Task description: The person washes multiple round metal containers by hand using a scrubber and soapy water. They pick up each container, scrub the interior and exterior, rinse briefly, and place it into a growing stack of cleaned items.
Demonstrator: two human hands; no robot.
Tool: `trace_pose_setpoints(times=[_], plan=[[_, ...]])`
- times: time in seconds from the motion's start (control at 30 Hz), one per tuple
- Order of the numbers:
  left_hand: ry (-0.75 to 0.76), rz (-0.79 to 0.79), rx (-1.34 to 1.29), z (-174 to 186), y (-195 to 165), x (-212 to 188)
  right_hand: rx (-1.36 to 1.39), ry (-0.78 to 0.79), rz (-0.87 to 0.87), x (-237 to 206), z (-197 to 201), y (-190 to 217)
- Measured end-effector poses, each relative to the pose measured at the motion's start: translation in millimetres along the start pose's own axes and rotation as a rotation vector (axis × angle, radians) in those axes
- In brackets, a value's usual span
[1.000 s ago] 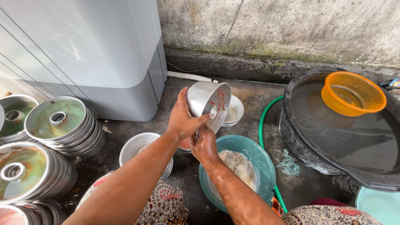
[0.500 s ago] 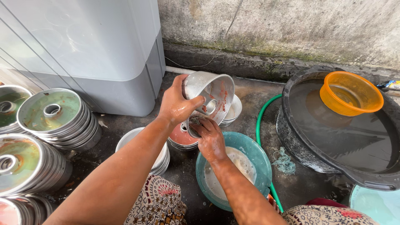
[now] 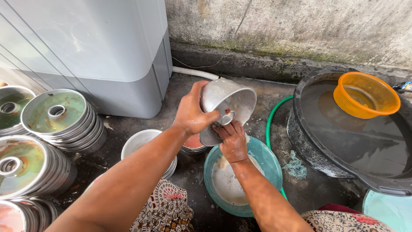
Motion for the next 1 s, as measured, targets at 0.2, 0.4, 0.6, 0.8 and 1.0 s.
trace_pose_setpoints(times=[0.2, 0.4, 0.6, 0.8, 1.0], plan=[[-0.118, -0.128, 0.023, 2, -13, -3, 0.434, -0.05, -0.306, -16, -22, 13], [-0.049, 0.049, 0.001, -3, -1, 1, 0.085, -0.022, -0.033, 0, 1, -21], [-0.132, 0.082, -0.12, -15, 2, -4, 0.519, -0.04, -0.486, -5, -22, -11], [-0.008, 0.086, -0.03, -20, 16, 0, 0.238, 0.024, -0.073, -1, 2, -10], [-0.172, 0.015, -0.065, -21, 12, -2, 0.417, -0.021, -0.326, -5, -18, -20]])
Point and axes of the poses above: each hand's wrist, its own x-axis towards the middle knuckle, its own z-axis out of the back of the hand, y = z × x, the point moved 7 cm from there along x, towards the middle knuckle, and after that the axes turned 14 degrees about -z, right-handed, at the moved point
